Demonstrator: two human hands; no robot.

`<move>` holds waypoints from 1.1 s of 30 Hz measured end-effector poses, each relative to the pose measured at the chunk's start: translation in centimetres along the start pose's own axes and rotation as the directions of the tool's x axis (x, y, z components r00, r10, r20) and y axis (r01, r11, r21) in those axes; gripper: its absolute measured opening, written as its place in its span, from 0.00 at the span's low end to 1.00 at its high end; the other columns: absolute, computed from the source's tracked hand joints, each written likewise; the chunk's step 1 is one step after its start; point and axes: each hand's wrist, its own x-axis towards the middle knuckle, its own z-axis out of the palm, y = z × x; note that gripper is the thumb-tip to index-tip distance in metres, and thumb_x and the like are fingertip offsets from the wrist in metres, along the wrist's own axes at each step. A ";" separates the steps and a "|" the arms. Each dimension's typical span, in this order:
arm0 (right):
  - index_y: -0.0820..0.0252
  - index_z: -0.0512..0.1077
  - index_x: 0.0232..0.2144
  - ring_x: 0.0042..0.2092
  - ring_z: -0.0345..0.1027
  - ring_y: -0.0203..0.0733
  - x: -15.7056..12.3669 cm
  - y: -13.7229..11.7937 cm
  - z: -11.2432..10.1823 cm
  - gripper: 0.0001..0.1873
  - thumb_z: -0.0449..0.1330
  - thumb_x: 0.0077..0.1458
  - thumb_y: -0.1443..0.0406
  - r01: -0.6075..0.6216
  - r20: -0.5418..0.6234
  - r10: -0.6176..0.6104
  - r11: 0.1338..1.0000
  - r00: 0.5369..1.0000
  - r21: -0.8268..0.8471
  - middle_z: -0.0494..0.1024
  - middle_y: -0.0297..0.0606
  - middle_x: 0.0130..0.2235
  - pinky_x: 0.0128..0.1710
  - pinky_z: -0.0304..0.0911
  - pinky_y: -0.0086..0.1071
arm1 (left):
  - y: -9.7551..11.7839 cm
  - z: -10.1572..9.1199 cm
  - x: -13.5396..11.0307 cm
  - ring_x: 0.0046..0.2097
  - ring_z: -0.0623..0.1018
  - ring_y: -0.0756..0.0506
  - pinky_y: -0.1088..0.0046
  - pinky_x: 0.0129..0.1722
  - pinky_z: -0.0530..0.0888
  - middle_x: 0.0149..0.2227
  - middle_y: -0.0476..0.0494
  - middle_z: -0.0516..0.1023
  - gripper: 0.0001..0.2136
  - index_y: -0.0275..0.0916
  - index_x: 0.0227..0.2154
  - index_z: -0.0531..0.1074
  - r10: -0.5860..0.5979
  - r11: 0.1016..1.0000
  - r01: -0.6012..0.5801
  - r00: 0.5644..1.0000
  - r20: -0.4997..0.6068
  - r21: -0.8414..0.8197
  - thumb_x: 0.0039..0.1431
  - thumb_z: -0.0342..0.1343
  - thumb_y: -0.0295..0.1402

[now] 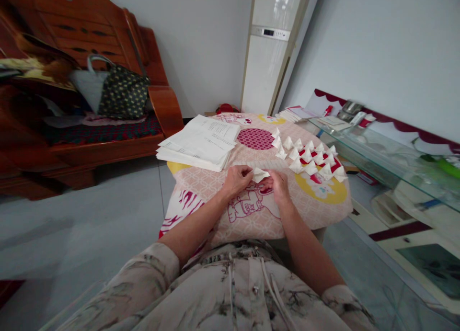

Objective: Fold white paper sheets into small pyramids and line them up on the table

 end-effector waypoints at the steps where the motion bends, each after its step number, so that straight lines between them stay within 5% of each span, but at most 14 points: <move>1: 0.66 0.78 0.37 0.25 0.75 0.44 0.0 -0.1 0.0 0.24 0.58 0.46 0.53 -0.004 0.001 0.004 1.000 1.000 0.000 0.81 0.41 0.27 0.18 0.69 0.31 | 0.0 0.0 0.0 0.26 0.73 0.50 0.77 0.26 0.64 0.25 0.45 0.79 0.13 0.31 0.32 0.81 0.001 1.000 -0.001 1.000 -0.003 -0.001 0.57 0.53 0.32; 11: 0.67 0.72 0.57 0.20 0.71 0.39 0.3 1.1 -0.3 0.37 0.62 0.42 0.63 0.045 0.008 -0.044 0.982 0.999 -0.186 0.80 0.35 0.26 0.19 0.66 0.30 | 0.0 0.0 -0.1 0.26 0.70 0.51 0.76 0.26 0.63 0.23 0.46 0.76 0.12 0.32 0.29 0.79 0.013 1.000 -0.013 1.000 -0.028 -0.004 0.57 0.53 0.33; 33: 0.65 0.70 0.58 0.23 0.74 0.45 0.2 1.2 -0.3 0.29 0.52 0.54 0.63 0.169 0.064 -0.159 0.959 0.985 -0.229 0.77 0.36 0.24 0.23 0.67 0.34 | -0.3 0.0 0.1 0.24 0.67 0.52 0.76 0.25 0.60 0.20 0.49 0.72 0.11 0.32 0.25 0.76 0.006 1.000 -0.007 1.000 -0.024 -0.014 0.55 0.52 0.31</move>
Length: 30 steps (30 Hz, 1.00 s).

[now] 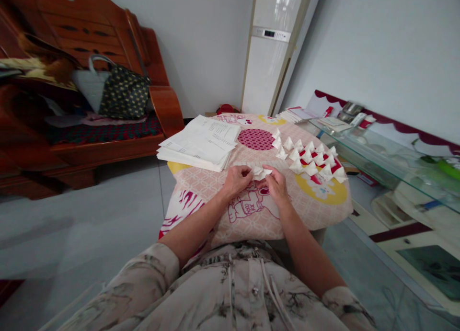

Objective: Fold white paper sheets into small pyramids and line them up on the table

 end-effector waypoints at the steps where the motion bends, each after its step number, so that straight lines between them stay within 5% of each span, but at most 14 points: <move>1: 0.65 0.70 0.57 0.23 0.74 0.45 0.0 -0.1 0.0 0.29 0.52 0.54 0.63 -0.010 -0.004 0.010 1.000 1.000 -0.006 0.77 0.36 0.24 0.23 0.67 0.34 | 0.0 0.0 0.0 0.24 0.67 0.52 0.76 0.25 0.60 0.20 0.50 0.72 0.10 0.32 0.24 0.76 -0.002 1.000 0.002 1.000 0.000 0.001 0.55 0.52 0.31; 6: 0.66 0.72 0.54 0.22 0.72 0.44 -0.1 -0.4 0.0 0.27 0.52 0.55 0.60 -0.010 -0.028 0.007 0.996 1.000 -0.093 0.75 0.36 0.22 0.21 0.64 0.33 | 0.3 -0.1 -0.1 0.25 0.69 0.51 0.77 0.25 0.61 0.21 0.49 0.73 0.11 0.32 0.25 0.77 -0.011 1.000 0.011 1.000 0.009 0.003 0.55 0.52 0.31; 14: 0.63 0.78 0.39 0.27 0.70 0.43 -0.1 0.3 -0.5 0.21 0.56 0.58 0.52 0.130 -0.131 -0.194 0.914 0.972 -0.385 0.75 0.38 0.24 0.25 0.62 0.31 | 0.5 -0.2 -0.2 0.25 0.71 0.50 0.76 0.25 0.62 0.21 0.47 0.75 0.12 0.33 0.26 0.77 -0.030 0.999 0.030 0.999 0.028 -0.012 0.56 0.52 0.34; 21: 0.57 0.67 0.18 0.23 0.57 0.37 -0.5 -0.6 -0.2 0.18 0.54 0.59 0.59 0.199 -0.129 -0.339 0.775 0.932 -0.600 0.68 0.35 0.18 0.26 0.51 0.31 | 0.4 -0.2 -0.2 0.26 0.72 0.50 0.76 0.27 0.64 0.24 0.46 0.78 0.12 0.32 0.29 0.80 -0.009 0.999 0.007 1.000 0.028 0.041 0.57 0.53 0.33; 25: 0.57 0.64 0.17 0.23 0.49 0.36 -0.5 -0.5 -0.1 0.18 0.53 0.58 0.63 0.192 -0.110 -0.367 0.692 0.924 -0.696 0.65 0.35 0.18 0.27 0.45 0.34 | 0.3 -0.2 -0.1 0.28 0.73 0.49 0.76 0.28 0.66 0.27 0.44 0.80 0.12 0.32 0.32 0.81 -0.010 0.999 0.009 1.000 0.018 0.043 0.58 0.54 0.33; 30: 0.57 0.63 0.16 0.23 0.47 0.36 -0.6 -0.4 -0.3 0.19 0.53 0.59 0.63 0.169 -0.113 -0.345 0.688 0.932 -0.706 0.63 0.34 0.18 0.27 0.43 0.34 | 0.3 0.0 -0.1 0.28 0.75 0.49 0.76 0.28 0.66 0.27 0.44 0.81 0.11 0.32 0.33 0.81 -0.026 0.999 0.025 0.999 0.028 0.034 0.57 0.54 0.32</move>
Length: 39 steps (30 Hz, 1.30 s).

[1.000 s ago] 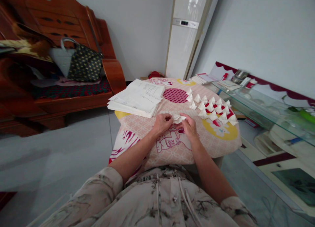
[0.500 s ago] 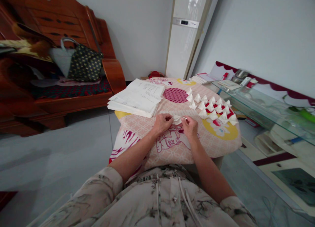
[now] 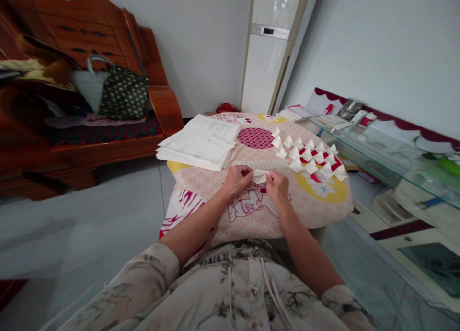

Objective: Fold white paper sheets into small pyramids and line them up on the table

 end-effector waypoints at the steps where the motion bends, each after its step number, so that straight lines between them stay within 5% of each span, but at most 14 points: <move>1: 0.57 0.62 0.15 0.22 0.47 0.36 0.0 0.0 0.0 0.20 0.53 0.59 0.63 -0.002 -0.004 0.002 1.000 1.000 0.011 0.63 0.33 0.17 0.27 0.43 0.34 | 0.0 0.0 0.0 0.28 0.75 0.49 0.76 0.28 0.66 0.27 0.44 0.81 0.11 0.32 0.33 0.81 -0.006 1.000 0.006 1.000 0.003 -0.004 0.57 0.55 0.32; 13: 0.55 0.57 0.12 0.22 0.45 0.35 0.0 0.1 0.1 0.20 0.52 0.54 0.61 -0.023 -0.066 0.025 0.999 0.998 0.030 0.58 0.32 0.15 0.25 0.43 0.34 | 0.0 0.0 -0.1 0.27 0.76 0.49 0.77 0.27 0.67 0.24 0.45 0.79 0.11 0.33 0.33 0.81 -0.047 0.997 0.048 0.999 0.019 -0.057 0.57 0.55 0.33; 18: 0.54 0.52 0.13 0.22 0.47 0.34 0.2 -0.1 -0.3 0.23 0.53 0.54 0.55 -0.045 0.026 0.043 0.993 0.999 0.111 0.56 0.30 0.15 0.25 0.46 0.33 | -0.6 0.0 0.2 0.24 0.73 0.50 0.77 0.24 0.66 0.20 0.47 0.76 0.12 0.34 0.28 0.79 -0.116 0.992 0.117 0.993 0.020 -0.049 0.58 0.54 0.35; 25: 0.61 0.76 0.30 0.28 0.67 0.41 0.3 -0.4 -0.8 0.15 0.56 0.53 0.56 -0.155 0.046 0.149 0.916 0.988 0.370 0.76 0.37 0.25 0.30 0.62 0.32 | -0.9 -0.5 0.3 0.22 0.73 0.49 0.75 0.25 0.65 0.17 0.46 0.73 0.23 0.35 0.23 0.75 -0.141 0.990 0.141 0.990 -0.006 0.022 0.65 0.49 0.47; 29: 0.63 0.79 0.37 0.27 0.70 0.42 0.3 -0.3 -0.8 0.17 0.54 0.53 0.60 -0.198 0.054 0.194 0.879 0.980 0.434 0.78 0.39 0.26 0.28 0.64 0.32 | -1.2 -0.9 0.6 0.33 0.78 0.45 0.73 0.33 0.69 0.28 0.41 0.81 0.25 0.34 0.30 0.80 -0.085 0.989 0.102 0.985 -0.147 0.111 0.67 0.45 0.47; 33: 0.63 0.80 0.39 0.27 0.69 0.41 0.3 -0.2 -1.0 0.19 0.53 0.51 0.64 -0.109 0.062 0.092 0.911 0.994 0.398 0.79 0.38 0.26 0.29 0.65 0.32 | -1.4 -1.2 0.7 0.38 0.79 0.44 0.72 0.39 0.71 0.39 0.38 0.83 0.22 0.34 0.38 0.81 -0.054 0.992 0.076 0.976 -0.210 0.097 0.68 0.47 0.44; 39: 0.61 0.82 0.40 0.32 0.73 0.43 0.3 -0.2 -0.9 0.20 0.52 0.50 0.69 0.093 0.130 -0.132 0.959 0.983 0.268 0.83 0.42 0.33 0.37 0.67 0.34 | -1.1 -0.9 0.5 0.34 0.77 0.47 0.73 0.39 0.72 0.41 0.40 0.81 0.11 0.36 0.38 0.82 -0.015 0.987 0.029 0.996 -0.091 0.160 0.58 0.59 0.35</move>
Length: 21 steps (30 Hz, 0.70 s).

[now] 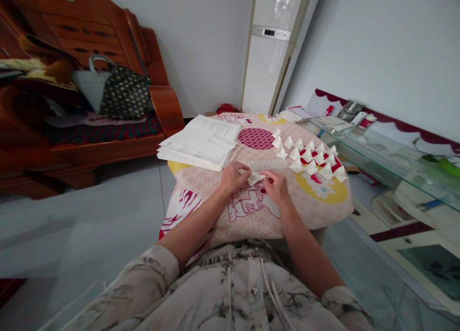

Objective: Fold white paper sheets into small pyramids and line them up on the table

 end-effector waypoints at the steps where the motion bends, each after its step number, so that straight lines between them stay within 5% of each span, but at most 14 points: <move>1: 0.60 0.82 0.39 0.32 0.74 0.44 0.1 0.1 0.0 0.20 0.52 0.50 0.70 0.007 0.021 -0.006 0.999 1.000 -0.032 0.83 0.42 0.34 0.37 0.67 0.34 | 0.0 0.1 0.0 0.34 0.77 0.47 0.72 0.39 0.72 0.41 0.40 0.81 0.10 0.36 0.38 0.82 0.006 1.000 -0.006 1.000 0.014 0.012 0.58 0.58 0.34; 12: 0.58 0.81 0.39 0.38 0.75 0.44 1.4 0.7 -0.3 0.18 0.56 0.50 0.75 0.203 0.241 -0.160 0.965 0.957 -0.167 0.84 0.43 0.38 0.41 0.67 0.33 | -0.5 0.0 0.4 0.32 0.77 0.48 0.70 0.42 0.75 0.41 0.41 0.82 0.12 0.37 0.40 0.82 0.050 0.997 -0.054 0.996 0.073 0.061 0.55 0.57 0.31; 16: 0.59 0.78 0.33 0.32 0.71 0.40 2.2 1.5 -1.0 0.12 0.57 0.50 0.75 0.141 0.329 -0.056 0.961 0.943 -0.239 0.82 0.39 0.31 0.36 0.63 0.30 | -0.6 0.1 0.6 0.31 0.77 0.48 0.70 0.41 0.75 0.39 0.42 0.82 0.12 0.36 0.38 0.82 0.036 0.996 -0.045 0.992 0.120 0.076 0.56 0.56 0.31; 21: 0.60 0.73 0.25 0.28 0.65 0.35 3.9 1.6 -2.2 0.09 0.55 0.54 0.72 0.097 0.380 -0.061 0.992 0.923 -0.076 0.75 0.33 0.25 0.29 0.56 0.27 | -0.5 -0.5 0.7 0.28 0.75 0.50 0.71 0.36 0.75 0.47 0.40 0.81 0.20 0.34 0.52 0.76 0.052 0.998 -0.051 0.999 0.006 -0.034 0.57 0.55 0.34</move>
